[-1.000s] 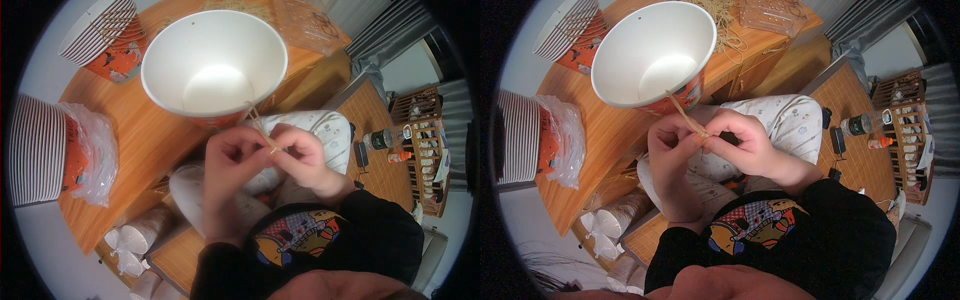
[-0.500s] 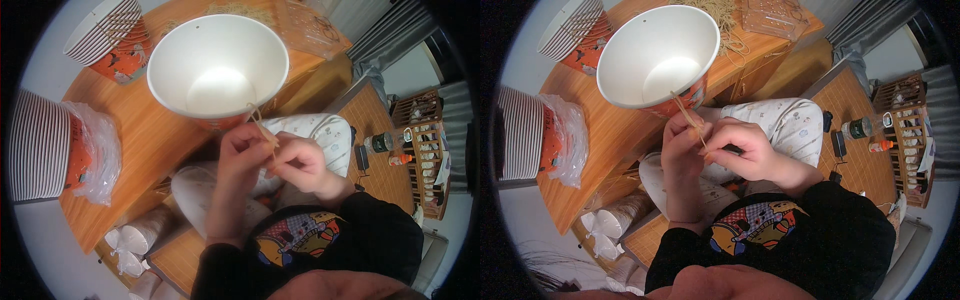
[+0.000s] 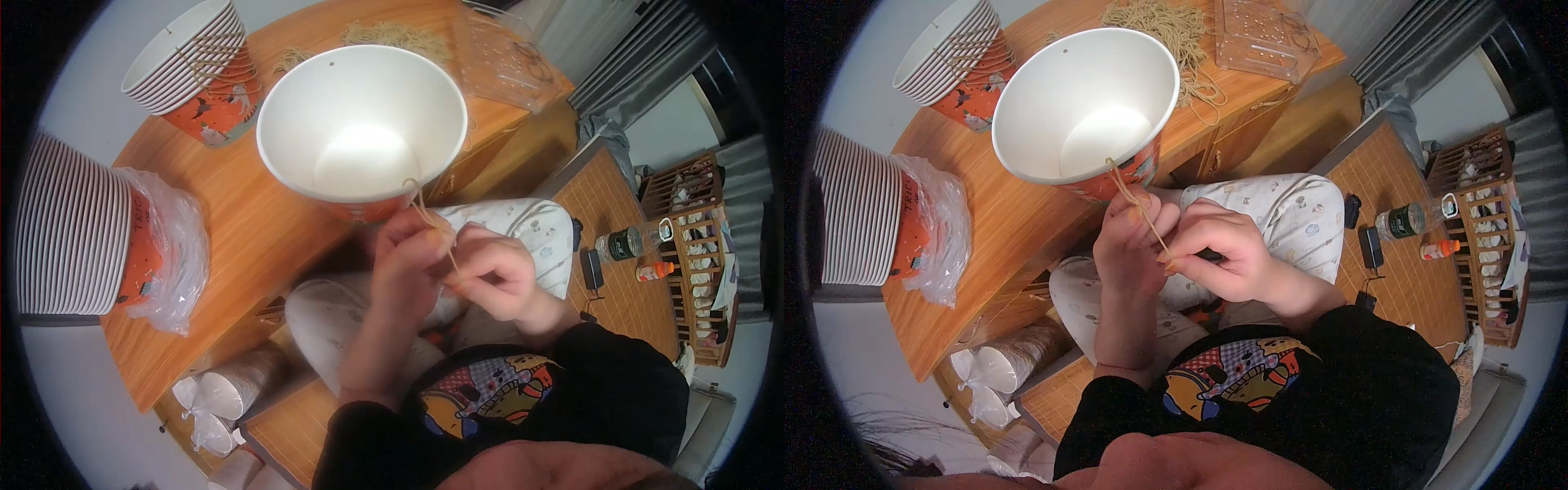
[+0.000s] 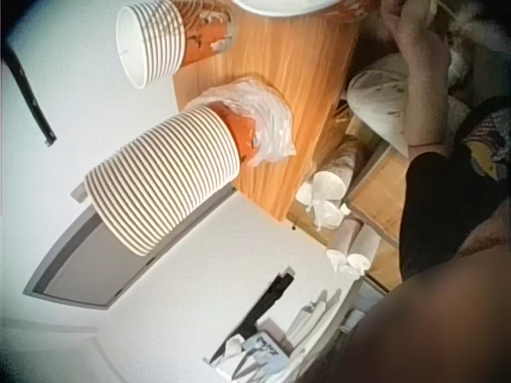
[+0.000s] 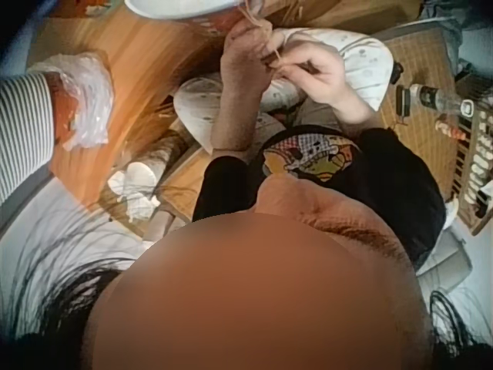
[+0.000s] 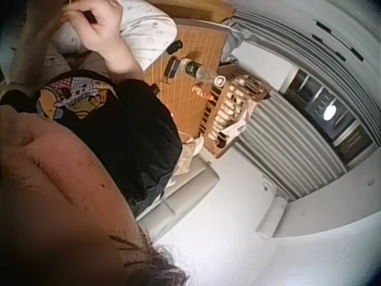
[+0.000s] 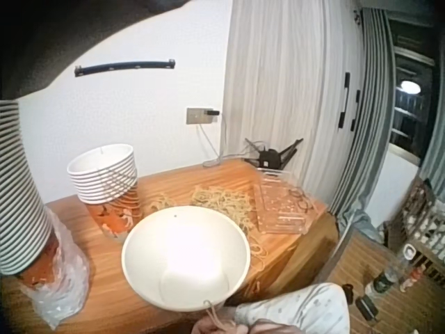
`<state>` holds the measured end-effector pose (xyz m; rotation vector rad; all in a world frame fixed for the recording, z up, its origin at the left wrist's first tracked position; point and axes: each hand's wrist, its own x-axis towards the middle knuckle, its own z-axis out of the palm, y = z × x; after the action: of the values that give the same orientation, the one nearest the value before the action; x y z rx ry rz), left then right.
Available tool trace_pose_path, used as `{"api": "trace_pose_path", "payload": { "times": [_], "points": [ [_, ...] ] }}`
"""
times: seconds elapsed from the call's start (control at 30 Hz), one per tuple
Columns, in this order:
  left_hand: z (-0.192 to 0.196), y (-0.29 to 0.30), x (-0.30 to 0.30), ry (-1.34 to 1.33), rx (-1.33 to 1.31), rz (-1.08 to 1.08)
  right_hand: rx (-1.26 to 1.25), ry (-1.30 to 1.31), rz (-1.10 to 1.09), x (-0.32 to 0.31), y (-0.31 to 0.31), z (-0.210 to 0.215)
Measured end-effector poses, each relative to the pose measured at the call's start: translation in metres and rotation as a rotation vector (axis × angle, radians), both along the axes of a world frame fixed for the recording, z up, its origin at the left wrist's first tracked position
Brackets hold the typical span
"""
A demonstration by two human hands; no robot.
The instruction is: Attaching handle strings to paper buckets through pre-drilled holes.
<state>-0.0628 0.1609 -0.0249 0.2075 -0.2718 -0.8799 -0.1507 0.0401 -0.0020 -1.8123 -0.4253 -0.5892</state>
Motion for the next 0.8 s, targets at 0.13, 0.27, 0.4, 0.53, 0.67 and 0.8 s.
{"api": "trace_pose_path", "payload": {
  "times": [0.13, 0.27, 0.4, 0.53, 0.67, 0.8],
  "points": [
    [-0.003, -0.002, 0.007, 0.085, -0.152, -0.020, -0.136, -0.053, 0.060, -0.002, 0.003, 0.000],
    [-0.002, -0.001, 0.006, 0.144, -0.212, -0.098, -0.143, -0.066, 0.075, -0.003, 0.004, 0.000],
    [0.007, 0.002, 0.007, 0.062, -0.017, -0.084, -0.202, -0.094, 0.087, -0.004, 0.001, -0.001],
    [0.004, 0.009, 0.010, 0.078, -0.075, -0.090, -0.193, -0.089, 0.058, -0.005, 0.001, -0.004],
    [0.005, 0.011, 0.007, 0.023, -0.015, -0.054, -0.203, -0.078, 0.049, -0.005, 0.002, -0.004],
    [0.005, 0.011, 0.005, -0.062, 0.021, -0.001, -0.199, -0.078, 0.046, -0.005, 0.003, -0.006]
  ]
}}
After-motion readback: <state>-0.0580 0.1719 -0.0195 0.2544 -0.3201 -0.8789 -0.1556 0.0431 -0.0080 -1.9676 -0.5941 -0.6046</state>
